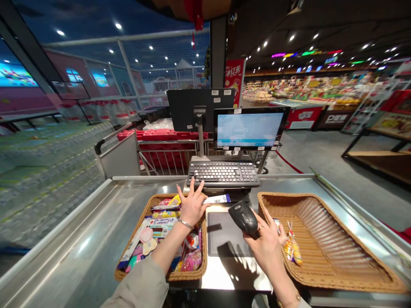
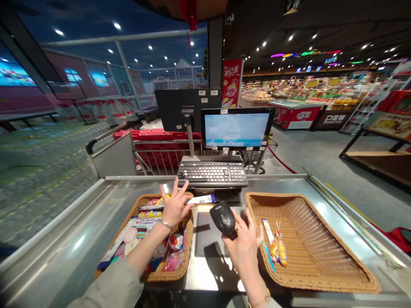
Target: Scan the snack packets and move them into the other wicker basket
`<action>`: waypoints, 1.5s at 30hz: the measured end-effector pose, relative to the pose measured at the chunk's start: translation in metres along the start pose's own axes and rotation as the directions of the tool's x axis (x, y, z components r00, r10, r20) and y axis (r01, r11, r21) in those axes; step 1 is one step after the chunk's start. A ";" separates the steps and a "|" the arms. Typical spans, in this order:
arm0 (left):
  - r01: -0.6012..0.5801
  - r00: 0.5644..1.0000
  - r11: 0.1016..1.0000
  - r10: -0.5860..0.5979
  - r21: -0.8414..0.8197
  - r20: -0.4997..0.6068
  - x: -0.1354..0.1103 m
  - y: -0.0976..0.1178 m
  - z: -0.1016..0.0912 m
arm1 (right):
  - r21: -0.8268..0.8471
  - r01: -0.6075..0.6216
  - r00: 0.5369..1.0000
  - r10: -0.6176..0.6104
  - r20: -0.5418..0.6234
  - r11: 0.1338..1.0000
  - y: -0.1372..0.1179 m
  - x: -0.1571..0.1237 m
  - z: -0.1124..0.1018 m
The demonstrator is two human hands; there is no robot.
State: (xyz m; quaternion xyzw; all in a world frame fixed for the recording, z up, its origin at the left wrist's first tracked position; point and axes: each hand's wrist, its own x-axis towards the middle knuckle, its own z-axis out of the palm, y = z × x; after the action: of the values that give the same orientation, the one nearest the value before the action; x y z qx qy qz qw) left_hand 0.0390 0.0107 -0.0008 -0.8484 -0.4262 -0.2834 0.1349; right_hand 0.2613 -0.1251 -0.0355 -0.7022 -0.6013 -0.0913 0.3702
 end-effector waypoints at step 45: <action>-0.048 0.999 0.999 0.048 -0.016 0.007 0.014 0.020 0.009 | 0.017 -0.006 0.997 0.004 0.071 1.000 0.004 0.001 -0.019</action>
State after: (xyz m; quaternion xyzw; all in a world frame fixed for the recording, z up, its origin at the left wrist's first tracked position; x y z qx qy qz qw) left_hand 0.0651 0.0120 0.0009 -0.8605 -0.4039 -0.2804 0.1332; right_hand 0.2707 -0.1362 -0.0233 -0.7033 -0.6130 -0.0604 0.3550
